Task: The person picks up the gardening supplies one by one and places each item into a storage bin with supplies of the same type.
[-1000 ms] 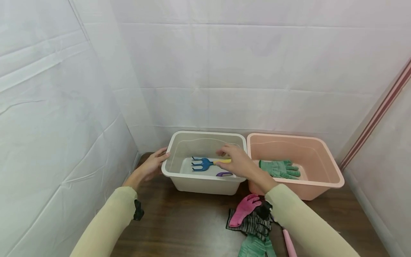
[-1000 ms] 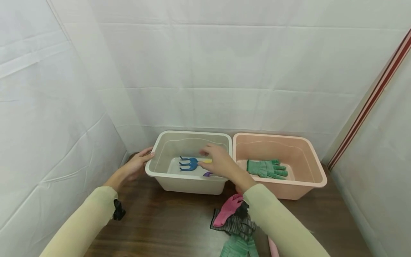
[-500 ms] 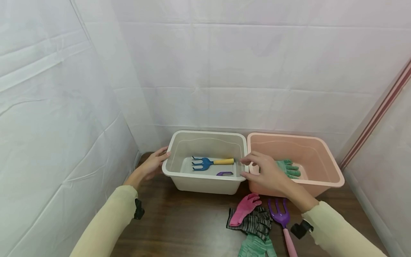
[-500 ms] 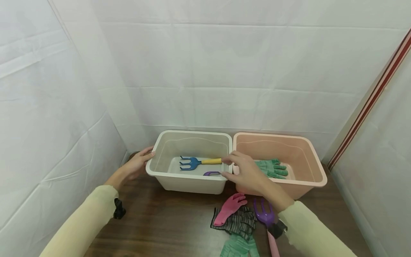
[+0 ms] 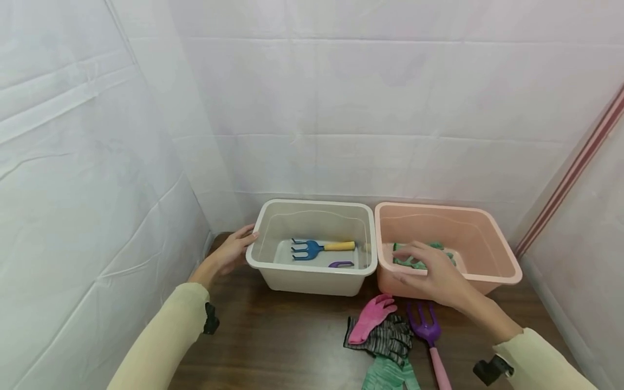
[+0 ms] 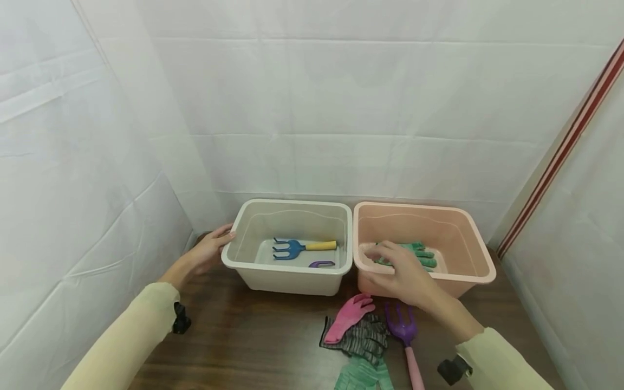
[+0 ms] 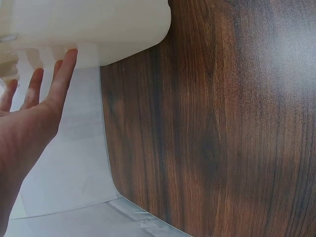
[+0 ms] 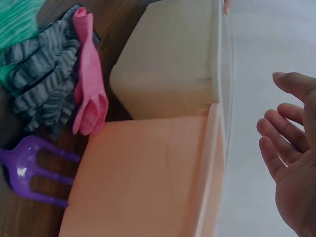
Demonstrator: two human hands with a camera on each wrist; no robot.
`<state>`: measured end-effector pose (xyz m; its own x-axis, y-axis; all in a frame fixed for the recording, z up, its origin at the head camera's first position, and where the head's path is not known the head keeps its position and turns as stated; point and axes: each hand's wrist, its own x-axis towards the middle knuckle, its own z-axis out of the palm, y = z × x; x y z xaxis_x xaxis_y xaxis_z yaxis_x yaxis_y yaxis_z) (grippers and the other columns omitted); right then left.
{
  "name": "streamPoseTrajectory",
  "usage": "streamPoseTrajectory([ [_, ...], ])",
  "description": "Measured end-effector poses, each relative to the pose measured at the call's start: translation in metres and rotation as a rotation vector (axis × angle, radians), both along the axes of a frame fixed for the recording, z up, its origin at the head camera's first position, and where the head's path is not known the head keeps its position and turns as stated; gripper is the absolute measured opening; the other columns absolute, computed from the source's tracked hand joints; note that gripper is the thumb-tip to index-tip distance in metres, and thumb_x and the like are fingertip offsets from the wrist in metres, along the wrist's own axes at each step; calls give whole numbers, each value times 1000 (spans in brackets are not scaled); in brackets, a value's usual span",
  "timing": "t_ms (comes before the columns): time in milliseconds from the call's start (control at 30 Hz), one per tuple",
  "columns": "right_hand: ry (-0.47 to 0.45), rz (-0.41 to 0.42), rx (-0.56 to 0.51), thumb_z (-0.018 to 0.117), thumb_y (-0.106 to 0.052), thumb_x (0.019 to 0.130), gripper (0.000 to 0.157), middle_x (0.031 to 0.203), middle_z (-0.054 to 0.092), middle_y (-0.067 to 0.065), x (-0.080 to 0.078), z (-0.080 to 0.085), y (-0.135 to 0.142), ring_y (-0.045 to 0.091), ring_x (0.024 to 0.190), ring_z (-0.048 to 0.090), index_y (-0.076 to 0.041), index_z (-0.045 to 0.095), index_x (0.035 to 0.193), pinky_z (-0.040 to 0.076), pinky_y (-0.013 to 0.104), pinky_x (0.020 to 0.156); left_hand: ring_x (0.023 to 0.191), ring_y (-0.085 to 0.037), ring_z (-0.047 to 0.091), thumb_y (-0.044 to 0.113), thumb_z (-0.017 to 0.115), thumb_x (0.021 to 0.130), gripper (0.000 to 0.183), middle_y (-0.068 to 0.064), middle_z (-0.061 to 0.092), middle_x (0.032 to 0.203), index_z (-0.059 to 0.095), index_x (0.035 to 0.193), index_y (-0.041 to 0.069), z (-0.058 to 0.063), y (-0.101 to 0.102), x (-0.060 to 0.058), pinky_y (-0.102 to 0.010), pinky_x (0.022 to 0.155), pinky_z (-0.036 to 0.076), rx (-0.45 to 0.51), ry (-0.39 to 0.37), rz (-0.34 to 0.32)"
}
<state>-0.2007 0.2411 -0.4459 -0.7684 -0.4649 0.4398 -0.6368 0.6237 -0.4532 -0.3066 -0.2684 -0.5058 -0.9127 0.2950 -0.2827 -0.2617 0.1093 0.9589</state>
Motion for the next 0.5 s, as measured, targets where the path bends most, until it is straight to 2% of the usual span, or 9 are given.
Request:
streamPoseTrajectory([
  [133, 8, 1, 3, 88, -18, 89, 38, 118, 72, -9, 6, -5, 11, 15, 103, 69, -22, 74, 123, 60, 40, 84, 146, -50, 41, 31, 44, 116, 63, -23, 31, 168, 16, 171, 15, 1, 3, 1, -62, 110, 46, 10, 1, -3],
  [333, -22, 61, -34, 88, -11, 88, 38, 115, 72, -5, 14, -12, 26, 13, 103, 69, -20, 73, 122, 61, 32, 82, 146, -49, 43, 31, 45, 116, 62, -22, 33, 167, 19, 171, 16, 3, 9, -2, -59, 107, 49, 17, -13, 15],
  [500, -34, 53, -22, 88, -11, 89, 35, 111, 72, -4, 24, -18, 37, 13, 101, 68, -18, 73, 120, 59, 29, 83, 146, -49, 42, 31, 45, 116, 62, -22, 33, 167, 19, 171, 15, 3, 14, -4, -57, 105, 51, 10, 5, -5],
])
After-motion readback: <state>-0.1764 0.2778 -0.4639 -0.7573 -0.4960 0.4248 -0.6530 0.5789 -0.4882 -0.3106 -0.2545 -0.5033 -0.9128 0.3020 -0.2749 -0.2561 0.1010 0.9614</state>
